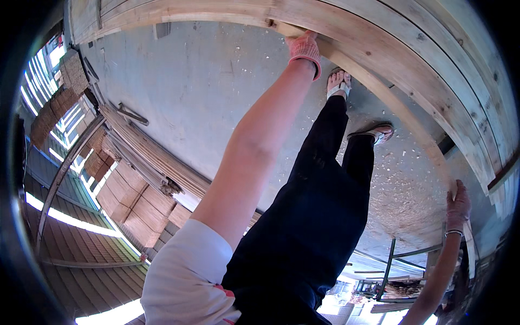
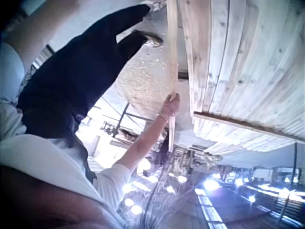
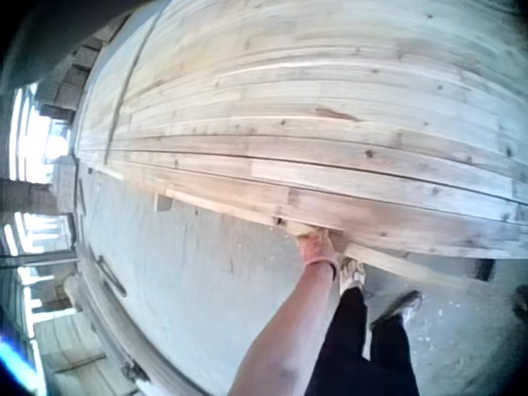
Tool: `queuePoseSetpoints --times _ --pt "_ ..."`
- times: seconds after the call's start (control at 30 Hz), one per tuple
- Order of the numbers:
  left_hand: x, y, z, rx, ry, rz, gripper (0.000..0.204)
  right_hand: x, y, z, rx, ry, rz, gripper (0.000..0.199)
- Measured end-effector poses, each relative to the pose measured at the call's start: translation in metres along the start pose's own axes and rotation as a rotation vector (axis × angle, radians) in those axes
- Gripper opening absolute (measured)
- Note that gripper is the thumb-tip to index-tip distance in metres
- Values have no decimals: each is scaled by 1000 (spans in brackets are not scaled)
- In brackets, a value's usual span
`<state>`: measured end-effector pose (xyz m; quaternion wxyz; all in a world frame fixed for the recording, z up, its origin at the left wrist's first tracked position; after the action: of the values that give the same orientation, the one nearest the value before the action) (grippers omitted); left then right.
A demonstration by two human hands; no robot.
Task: The person picks up long, thin wooden strips from the floor and carries them to a planer machine. They feed the strips through the machine to smooth the surface, then stack the processed wood onto a pile. Another worker is seen in the background organizing similar wooden strips.
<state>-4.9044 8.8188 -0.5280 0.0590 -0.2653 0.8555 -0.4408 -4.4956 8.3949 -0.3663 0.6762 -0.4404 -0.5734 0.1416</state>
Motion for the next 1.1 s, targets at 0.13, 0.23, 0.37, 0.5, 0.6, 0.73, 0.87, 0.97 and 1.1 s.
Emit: queuePoseSetpoints --times 0.13,0.23,0.37,0.5,0.6,0.73,0.87,0.97,1.1 --pt "21 64 3 -128 -172 269 51 -47 25 -51 0 118 -1 45" --pt "39 77 -63 -475 435 -150 50 -21 38 -43 65 -18 -40 46" --pt "53 164 -110 -475 802 -107 50 -35 55 -68 35 -134 -31 45" --pt "70 214 -106 -149 554 202 49 -11 80 -52 86 -250 -28 45" --pt "45 177 -98 75 106 236 57 -11 79 -64 94 -274 -24 44" --pt "52 187 -103 151 16 177 61 13 96 -32 118 -301 12 39" --pt "54 200 -92 192 -39 131 59 1 95 -54 124 -262 13 41" --pt "57 202 -93 143 45 126 57 16 104 -16 1 -283 183 43" --pt "52 181 -100 47 190 236 51 -10 106 -53 96 -210 19 42"
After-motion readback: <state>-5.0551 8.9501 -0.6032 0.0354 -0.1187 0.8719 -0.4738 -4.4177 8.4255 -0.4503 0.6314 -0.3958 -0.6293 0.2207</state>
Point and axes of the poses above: each hand's wrist, its own y-axis towards the middle knuckle, its own x-axis out of the back of the hand, z = x × y, the point moved 4 cm from there along y, towards the middle knuckle, and after that the axes turned 5 degrees about -y, right-handed, at the moved point
